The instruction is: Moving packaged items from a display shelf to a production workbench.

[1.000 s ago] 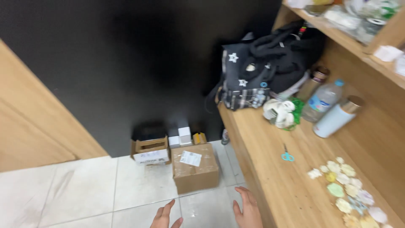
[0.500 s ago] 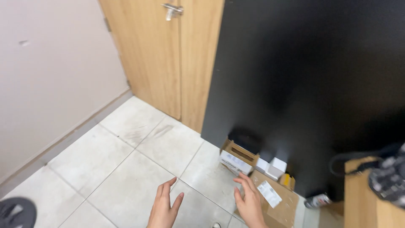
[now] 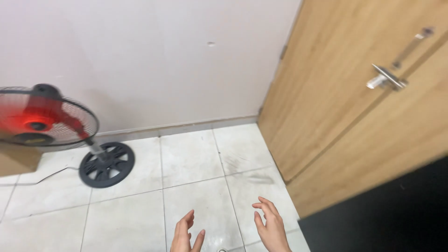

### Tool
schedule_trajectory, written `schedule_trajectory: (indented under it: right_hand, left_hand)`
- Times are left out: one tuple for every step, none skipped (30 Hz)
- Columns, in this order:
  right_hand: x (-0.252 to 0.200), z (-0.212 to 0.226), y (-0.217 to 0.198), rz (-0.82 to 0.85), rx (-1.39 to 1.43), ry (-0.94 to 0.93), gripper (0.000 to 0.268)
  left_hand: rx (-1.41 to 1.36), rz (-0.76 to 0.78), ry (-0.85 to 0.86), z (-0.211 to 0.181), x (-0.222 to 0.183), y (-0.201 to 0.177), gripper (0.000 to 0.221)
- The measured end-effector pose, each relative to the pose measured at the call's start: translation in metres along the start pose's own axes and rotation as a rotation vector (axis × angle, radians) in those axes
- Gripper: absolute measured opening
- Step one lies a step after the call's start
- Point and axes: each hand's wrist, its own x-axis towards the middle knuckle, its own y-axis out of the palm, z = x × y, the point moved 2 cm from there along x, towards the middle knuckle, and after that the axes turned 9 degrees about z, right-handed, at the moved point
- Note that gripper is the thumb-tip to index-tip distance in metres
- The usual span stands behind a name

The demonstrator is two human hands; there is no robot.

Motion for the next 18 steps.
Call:
schedule_trajectory:
  right_hand:
    - [0.029,0.007,0.003,0.022,0.011,-0.064,0.023]
    - [0.058,0.015,0.007,0.046,0.024,-0.127,0.021]
    - [0.082,0.027,0.012,0.09,0.019,-0.164,0.021]
    - [0.105,0.038,0.019,0.14,-0.012,-0.18,0.021]
    - [0.121,0.045,0.026,0.191,-0.047,-0.19,0.021]
    - [0.136,0.056,0.035,0.238,-0.055,-0.221,0.021]
    - [0.153,0.069,0.045,0.277,-0.062,-0.225,0.02]
    - [0.169,0.082,0.056,0.316,-0.069,-0.229,0.02]
    - [0.184,0.086,0.075,0.348,-0.071,-0.26,0.02]
    - [0.198,0.091,0.094,0.378,-0.084,-0.306,0.023]
    - [0.211,0.094,0.113,0.404,-0.099,-0.346,0.026]
    - [0.223,0.105,0.133,0.43,-0.102,-0.37,0.026]
    - [0.234,0.116,0.152,0.469,-0.129,-0.444,0.021]
    - [0.244,0.128,0.171,0.509,-0.155,-0.518,0.016]
    - [0.25,0.147,0.186,0.528,-0.159,-0.536,0.016]
    - [0.254,0.167,0.201,0.581,-0.149,-0.55,0.019]
    - [0.258,0.188,0.218,0.631,-0.138,-0.562,0.022]
    - [0.266,0.207,0.234,0.646,-0.142,-0.58,0.022]
  left_hand:
    - [-0.006,-0.019,-0.033,-0.01,0.012,-0.01,0.065]
    - [-0.014,-0.038,-0.066,-0.019,0.023,-0.021,0.068]
    - [-0.039,-0.084,-0.092,-0.023,0.033,-0.03,0.068]
    - [-0.022,-0.146,-0.059,-0.026,0.042,-0.039,0.069]
    - [-0.004,-0.203,-0.034,-0.027,0.047,-0.044,0.07]
    - [-0.028,-0.243,-0.067,-0.028,0.047,-0.052,0.07]
    - [-0.052,-0.255,-0.091,-0.03,0.051,-0.062,0.072]
    - [-0.077,-0.266,-0.114,-0.032,0.054,-0.074,0.073]
    - [-0.091,-0.304,-0.133,-0.013,0.064,-0.079,0.073]
    - [-0.106,-0.364,-0.088,0.006,0.074,-0.086,0.072]
    - [-0.118,-0.416,-0.04,0.025,0.085,-0.092,0.071]
    - [-0.129,-0.446,-0.057,0.02,0.086,-0.115,0.071]
    - [-0.161,-0.458,-0.159,0.016,0.087,-0.137,0.079]
    - [-0.196,-0.468,-0.261,0.014,0.088,-0.159,0.086]
    - [-0.208,-0.489,-0.272,0.007,0.086,-0.184,0.086]
    - [-0.213,-0.587,-0.274,0.001,0.082,-0.212,0.089]
    - [-0.214,-0.685,-0.273,-0.005,0.079,-0.242,0.092]
    - [-0.223,-0.704,-0.282,-0.003,0.079,-0.266,0.092]
